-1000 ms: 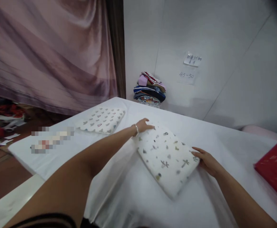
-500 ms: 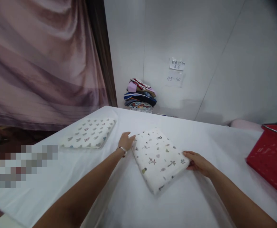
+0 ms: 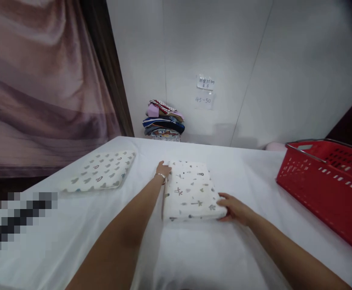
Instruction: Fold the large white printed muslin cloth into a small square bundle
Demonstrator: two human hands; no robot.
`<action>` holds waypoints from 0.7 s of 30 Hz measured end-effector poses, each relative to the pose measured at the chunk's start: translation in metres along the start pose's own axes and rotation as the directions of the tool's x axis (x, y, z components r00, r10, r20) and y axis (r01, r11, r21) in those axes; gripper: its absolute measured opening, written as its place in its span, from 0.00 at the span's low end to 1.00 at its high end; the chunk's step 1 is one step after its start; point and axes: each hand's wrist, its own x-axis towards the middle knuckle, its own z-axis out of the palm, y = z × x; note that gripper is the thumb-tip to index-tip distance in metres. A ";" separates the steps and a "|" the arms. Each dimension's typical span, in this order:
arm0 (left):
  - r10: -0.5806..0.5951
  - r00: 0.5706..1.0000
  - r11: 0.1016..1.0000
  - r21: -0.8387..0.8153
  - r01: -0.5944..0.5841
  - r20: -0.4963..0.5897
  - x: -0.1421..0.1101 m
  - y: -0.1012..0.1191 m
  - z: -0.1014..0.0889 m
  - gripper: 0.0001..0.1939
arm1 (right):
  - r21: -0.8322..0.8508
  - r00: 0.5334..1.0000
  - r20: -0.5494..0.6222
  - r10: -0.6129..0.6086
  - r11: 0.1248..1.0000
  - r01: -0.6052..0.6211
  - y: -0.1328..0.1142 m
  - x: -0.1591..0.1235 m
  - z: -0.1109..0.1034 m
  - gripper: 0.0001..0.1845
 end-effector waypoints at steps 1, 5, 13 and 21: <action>0.017 1.000 1.000 -0.004 -0.017 0.008 -0.001 0.002 -0.002 0.29 | 0.013 1.000 0.004 0.002 1.000 -0.002 0.008 -0.008 0.006 0.37; 0.250 0.967 0.966 0.058 -0.253 0.054 -0.042 -0.001 -0.004 0.20 | 0.061 0.998 -0.064 -0.005 0.998 0.009 0.028 -0.026 0.018 0.50; 0.708 0.586 0.628 0.029 -0.778 0.395 -0.201 -0.009 0.025 0.21 | 0.206 0.992 -0.110 -0.060 0.975 0.082 0.034 -0.036 0.021 0.48; 0.805 0.503 0.478 0.156 -0.864 0.314 -0.221 -0.001 0.059 0.16 | 0.432 0.982 -0.138 -0.128 0.884 0.176 0.053 -0.057 0.029 0.36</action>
